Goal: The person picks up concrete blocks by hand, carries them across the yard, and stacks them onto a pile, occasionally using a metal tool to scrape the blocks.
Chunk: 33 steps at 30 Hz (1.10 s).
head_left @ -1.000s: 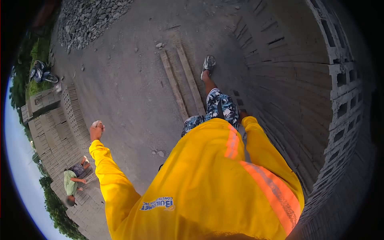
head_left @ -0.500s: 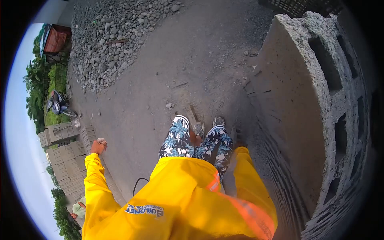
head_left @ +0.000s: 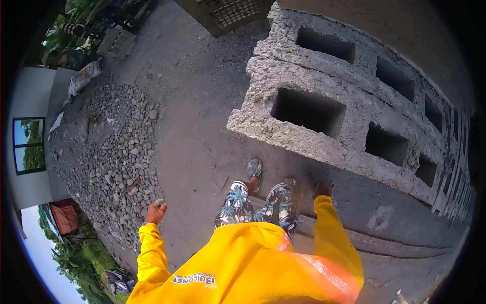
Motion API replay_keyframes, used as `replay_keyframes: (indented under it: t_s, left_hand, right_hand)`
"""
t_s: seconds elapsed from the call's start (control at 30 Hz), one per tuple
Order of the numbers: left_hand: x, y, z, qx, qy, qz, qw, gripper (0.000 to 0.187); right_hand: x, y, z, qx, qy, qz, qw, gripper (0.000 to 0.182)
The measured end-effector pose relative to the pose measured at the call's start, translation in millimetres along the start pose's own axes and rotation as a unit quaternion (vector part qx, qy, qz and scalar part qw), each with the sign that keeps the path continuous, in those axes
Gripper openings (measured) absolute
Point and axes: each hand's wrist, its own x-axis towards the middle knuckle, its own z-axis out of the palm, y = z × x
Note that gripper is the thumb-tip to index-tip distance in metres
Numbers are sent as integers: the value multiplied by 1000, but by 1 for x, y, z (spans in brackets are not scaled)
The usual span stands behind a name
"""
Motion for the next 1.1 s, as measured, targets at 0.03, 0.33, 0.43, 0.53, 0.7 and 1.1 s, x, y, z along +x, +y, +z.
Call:
replay_keyframes:
  t_s: [0.03, 0.33, 0.43, 0.53, 0.7, 1.1]
  left_hand:
    - [20, -1, -10, 22, -18, 8, 1000, 36]
    - [119, 83, -50, 27, -54, 160, 985, 41]
    - [135, 112, -45, -30, -80, 197, 977, 43]
    - [135, 165, -50, 0, -63, 234, 970, 42]
    - [104, 288, -77, -116, 10, 390, 913, 34]
    - [-73, 575, -120, -393, 91, 591, 698, 65]
  right_hand:
    - [18, 1, 34, 42, 31, 21, 998, 64]
    - [-119, -22, 40, 298, -74, 315, 898, 67]
    - [-138, -38, 49, 377, -172, 332, 847, 69]
    - [-153, -46, 46, 503, -147, 402, 751, 73]
    - [-251, 17, -13, 776, 309, 440, 330, 46]
    - [-380, 241, -488, 574, 723, 53, 381, 32]
